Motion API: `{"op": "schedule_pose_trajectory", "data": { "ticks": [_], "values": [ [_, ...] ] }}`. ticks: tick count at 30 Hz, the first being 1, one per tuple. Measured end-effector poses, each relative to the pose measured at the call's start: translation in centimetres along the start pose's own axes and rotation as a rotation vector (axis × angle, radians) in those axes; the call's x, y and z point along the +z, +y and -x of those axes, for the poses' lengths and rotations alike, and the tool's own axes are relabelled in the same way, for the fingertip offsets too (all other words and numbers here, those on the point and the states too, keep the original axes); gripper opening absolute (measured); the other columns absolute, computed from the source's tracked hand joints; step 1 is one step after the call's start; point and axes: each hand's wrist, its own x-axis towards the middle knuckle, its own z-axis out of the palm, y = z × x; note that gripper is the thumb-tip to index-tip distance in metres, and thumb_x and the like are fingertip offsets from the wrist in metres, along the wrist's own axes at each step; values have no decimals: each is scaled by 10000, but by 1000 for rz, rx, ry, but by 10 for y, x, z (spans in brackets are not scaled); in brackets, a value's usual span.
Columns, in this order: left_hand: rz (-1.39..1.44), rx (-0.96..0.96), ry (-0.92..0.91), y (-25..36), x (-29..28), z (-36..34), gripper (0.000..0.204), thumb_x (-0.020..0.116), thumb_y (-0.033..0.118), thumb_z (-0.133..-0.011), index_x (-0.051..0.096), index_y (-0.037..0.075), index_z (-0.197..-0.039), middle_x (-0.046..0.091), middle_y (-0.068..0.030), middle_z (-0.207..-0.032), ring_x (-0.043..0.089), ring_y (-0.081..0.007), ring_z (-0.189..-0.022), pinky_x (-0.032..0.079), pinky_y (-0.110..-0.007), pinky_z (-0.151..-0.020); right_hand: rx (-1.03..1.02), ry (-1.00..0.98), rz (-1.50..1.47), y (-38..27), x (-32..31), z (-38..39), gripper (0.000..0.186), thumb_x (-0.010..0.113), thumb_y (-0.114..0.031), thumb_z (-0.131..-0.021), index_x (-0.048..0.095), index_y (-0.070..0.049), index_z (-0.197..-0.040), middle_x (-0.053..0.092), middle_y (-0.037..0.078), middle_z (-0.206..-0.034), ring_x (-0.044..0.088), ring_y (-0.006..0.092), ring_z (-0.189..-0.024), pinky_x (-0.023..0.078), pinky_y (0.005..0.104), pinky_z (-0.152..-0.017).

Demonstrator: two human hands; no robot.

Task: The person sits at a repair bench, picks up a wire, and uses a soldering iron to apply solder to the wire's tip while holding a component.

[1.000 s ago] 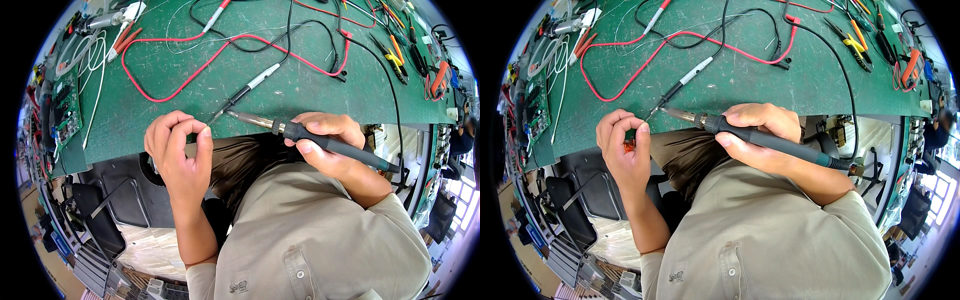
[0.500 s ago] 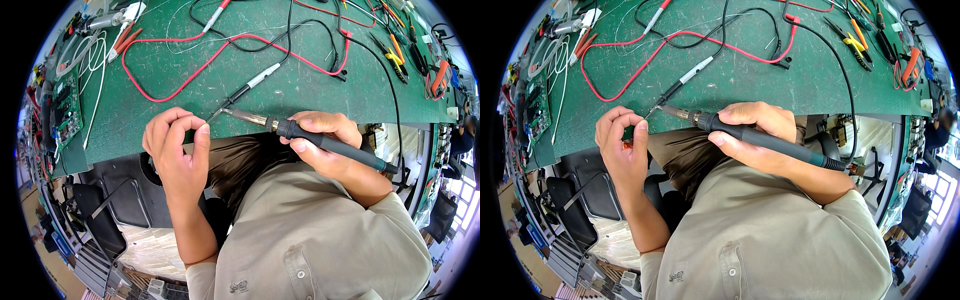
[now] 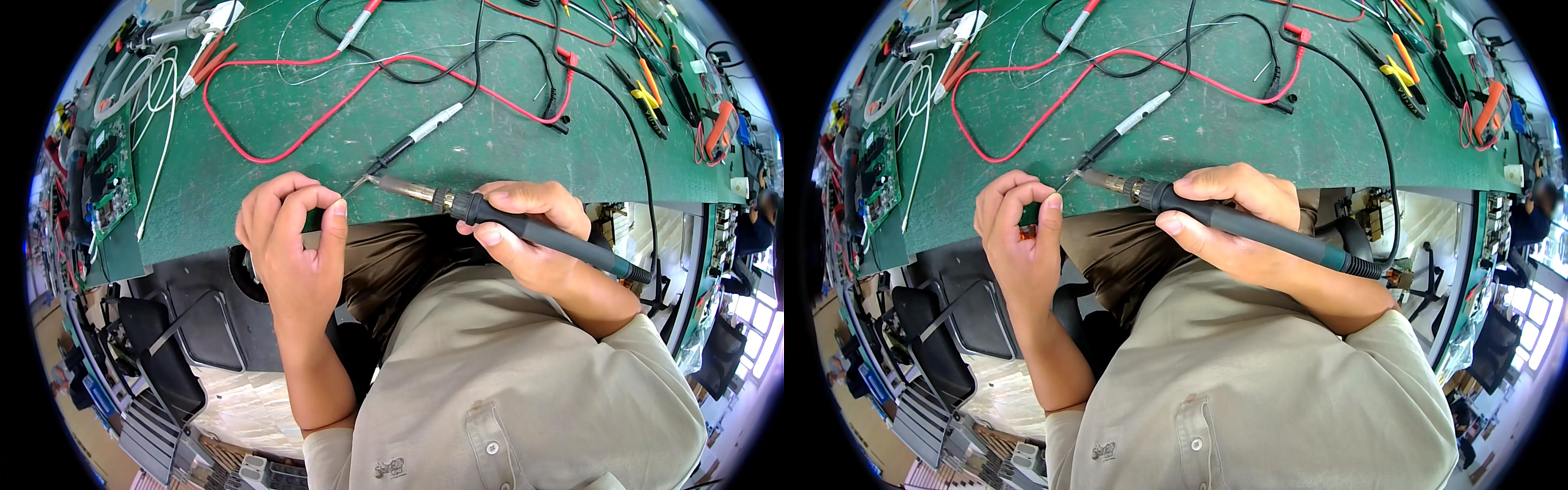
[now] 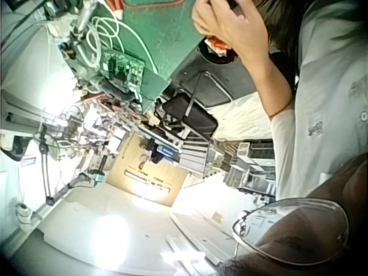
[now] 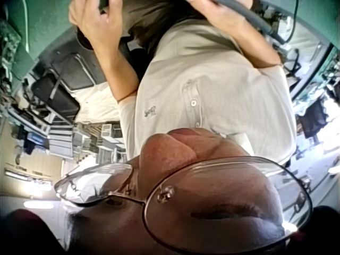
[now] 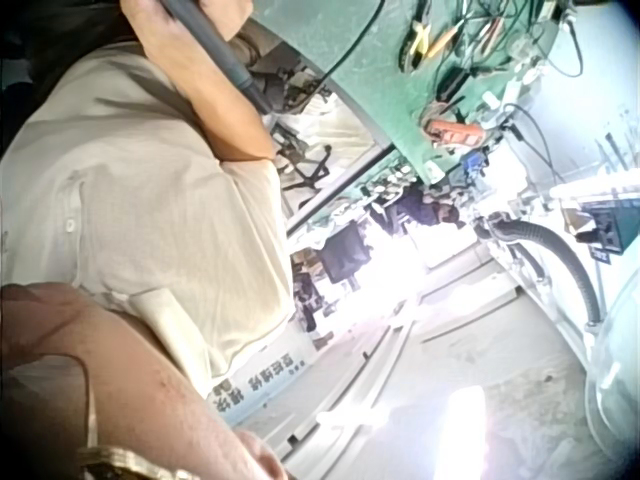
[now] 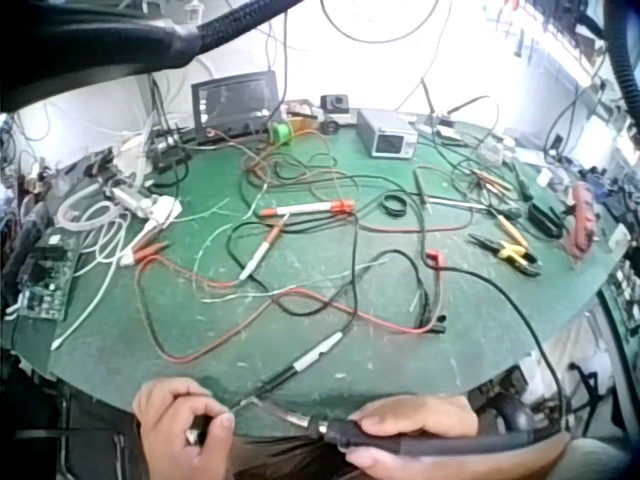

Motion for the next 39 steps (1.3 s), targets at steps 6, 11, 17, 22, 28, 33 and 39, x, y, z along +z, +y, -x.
{"op": "schedule_pose_trajectory", "data": {
  "ticks": [6, 11, 17, 22, 28, 33, 39],
  "values": [
    [3, -13, 0, 1, 0, 0, 95, 755, 136, -854, 688, 102, -912, 644, -34, -1059, 574, -252, -1061, 357, -398, -980, 13, -7, 29, -1, 0, -1, 297, 735, -2, -938, 528, 3, -1151, 718, 254, -940, 752, 284, -829, 627, 415, -727],
    [2, 0, 0, 0, 0, 0, 96, 752, 129, -855, 687, 100, -919, 646, -38, -1060, 578, -254, -1056, 359, -399, -980, 33, -3, 38, -2, 1, -1, 295, 736, -2, -936, 526, 7, -1143, 716, 255, -937, 755, 281, -820, 628, 412, -721],
    [6, -10, -3, 0, -1, -2, 92, 746, 126, -862, 687, 95, -927, 650, -40, -1070, 582, -254, -1059, 369, -393, -970, 19, 19, 42, -2, 7, -2, 302, 738, -7, -935, 526, 6, -1150, 713, 252, -960, 758, 272, -821, 631, 403, -727],
    [12, -19, -15, 0, -3, -4, 89, 742, 125, -867, 687, 93, -930, 653, -39, -1077, 586, -252, -1062, 375, -391, -968, 66, 94, 9, -4, 11, 0, 309, 787, -52, -902, 570, -10, -1117, 726, 211, -962, 750, 231, -805, 610, 361, -705],
    [23, -27, -9, -2, -4, -3, 85, 740, 123, -870, 684, 92, -927, 657, -39, -1072, 589, -251, -1055, 378, -389, -963, 60, 34, -35, -2, 6, 4, 280, 698, 1, -961, 523, 2, -1180, 696, 285, -1032, 752, 282, -857, 631, 409, -760],
    [26, -22, -6, -1, -2, -4, 86, 740, 125, -874, 680, 91, -925, 659, -41, -1067, 592, -250, -1048, 380, -388, -960, 126, 200, -53, -2, 16, 5, 297, 807, -87, -895, 601, -13, -1096, 749, 185, -983, 739, 181, -795, 594, 319, -703],
    [10, -21, 6, -2, -1, -3, 87, 743, 124, -873, 681, 94, -927, 659, -39, -1067, 592, -250, -1052, 380, -391, -964, 84, 71, -69, -2, 7, 3, 253, 686, -34, -983, 521, 12, -1170, 701, 275, -990, 750, 280, -844, 631, 420, -756]
  ]
}}
